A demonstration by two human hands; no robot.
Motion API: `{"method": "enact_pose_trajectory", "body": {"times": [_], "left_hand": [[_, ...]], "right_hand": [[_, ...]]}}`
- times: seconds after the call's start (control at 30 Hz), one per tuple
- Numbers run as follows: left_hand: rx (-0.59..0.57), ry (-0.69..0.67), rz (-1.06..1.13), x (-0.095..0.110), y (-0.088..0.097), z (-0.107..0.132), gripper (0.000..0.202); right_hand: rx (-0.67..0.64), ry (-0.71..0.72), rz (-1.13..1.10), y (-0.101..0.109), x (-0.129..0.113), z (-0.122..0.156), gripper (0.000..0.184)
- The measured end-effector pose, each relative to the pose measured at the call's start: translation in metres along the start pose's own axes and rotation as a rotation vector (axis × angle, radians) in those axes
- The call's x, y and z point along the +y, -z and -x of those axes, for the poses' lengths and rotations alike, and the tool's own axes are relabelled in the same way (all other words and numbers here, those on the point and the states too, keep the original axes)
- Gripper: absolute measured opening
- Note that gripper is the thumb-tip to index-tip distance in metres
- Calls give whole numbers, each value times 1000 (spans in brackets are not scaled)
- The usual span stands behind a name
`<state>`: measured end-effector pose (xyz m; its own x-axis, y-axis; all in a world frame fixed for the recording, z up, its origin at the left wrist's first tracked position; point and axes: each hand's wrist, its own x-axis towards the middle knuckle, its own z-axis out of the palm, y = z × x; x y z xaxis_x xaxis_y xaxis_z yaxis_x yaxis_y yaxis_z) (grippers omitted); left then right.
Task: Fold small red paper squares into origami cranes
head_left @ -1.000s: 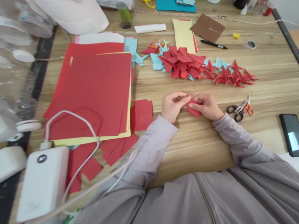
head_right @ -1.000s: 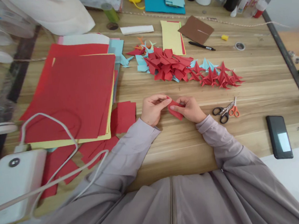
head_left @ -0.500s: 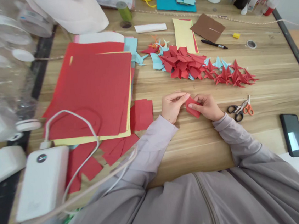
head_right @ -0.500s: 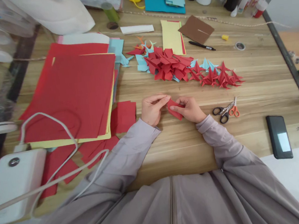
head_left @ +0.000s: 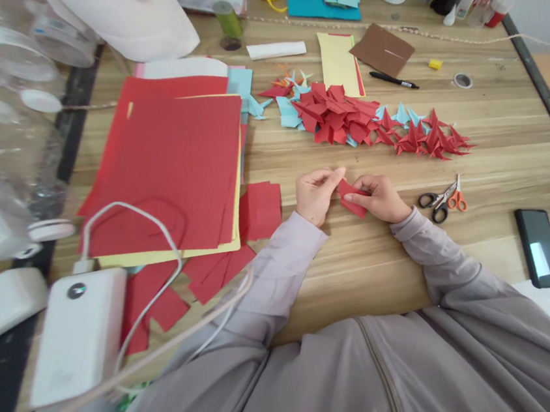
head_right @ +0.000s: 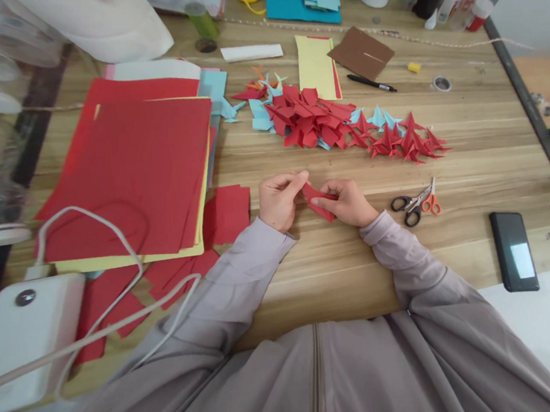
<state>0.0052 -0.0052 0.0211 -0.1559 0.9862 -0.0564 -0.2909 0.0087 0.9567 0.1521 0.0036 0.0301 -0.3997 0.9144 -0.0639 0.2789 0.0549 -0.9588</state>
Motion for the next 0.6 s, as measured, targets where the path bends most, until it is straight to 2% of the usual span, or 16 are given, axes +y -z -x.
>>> {"method": "enact_pose_trajectory", "body": {"times": [0.13, 0.2, 0.3, 0.4, 0.6], "left_hand": [[-3, 77, 22, 0, 0, -1, 44], [-41, 107, 55, 0, 1, -2, 42], [-102, 81, 72, -1, 3, -2, 31], [-159, 56, 59, -3, 4, -1, 34], [-133, 59, -13, -5, 3, -2, 25]], "right_hand": [[17, -40, -61, 0, 1, -1, 40], [42, -63, -110, -1, 2, -1, 41], [110, -79, -215, -1, 3, -2, 42], [176, -99, -318, 0, 3, -4, 43], [131, -97, -394, 1, 5, -6, 42]]}}
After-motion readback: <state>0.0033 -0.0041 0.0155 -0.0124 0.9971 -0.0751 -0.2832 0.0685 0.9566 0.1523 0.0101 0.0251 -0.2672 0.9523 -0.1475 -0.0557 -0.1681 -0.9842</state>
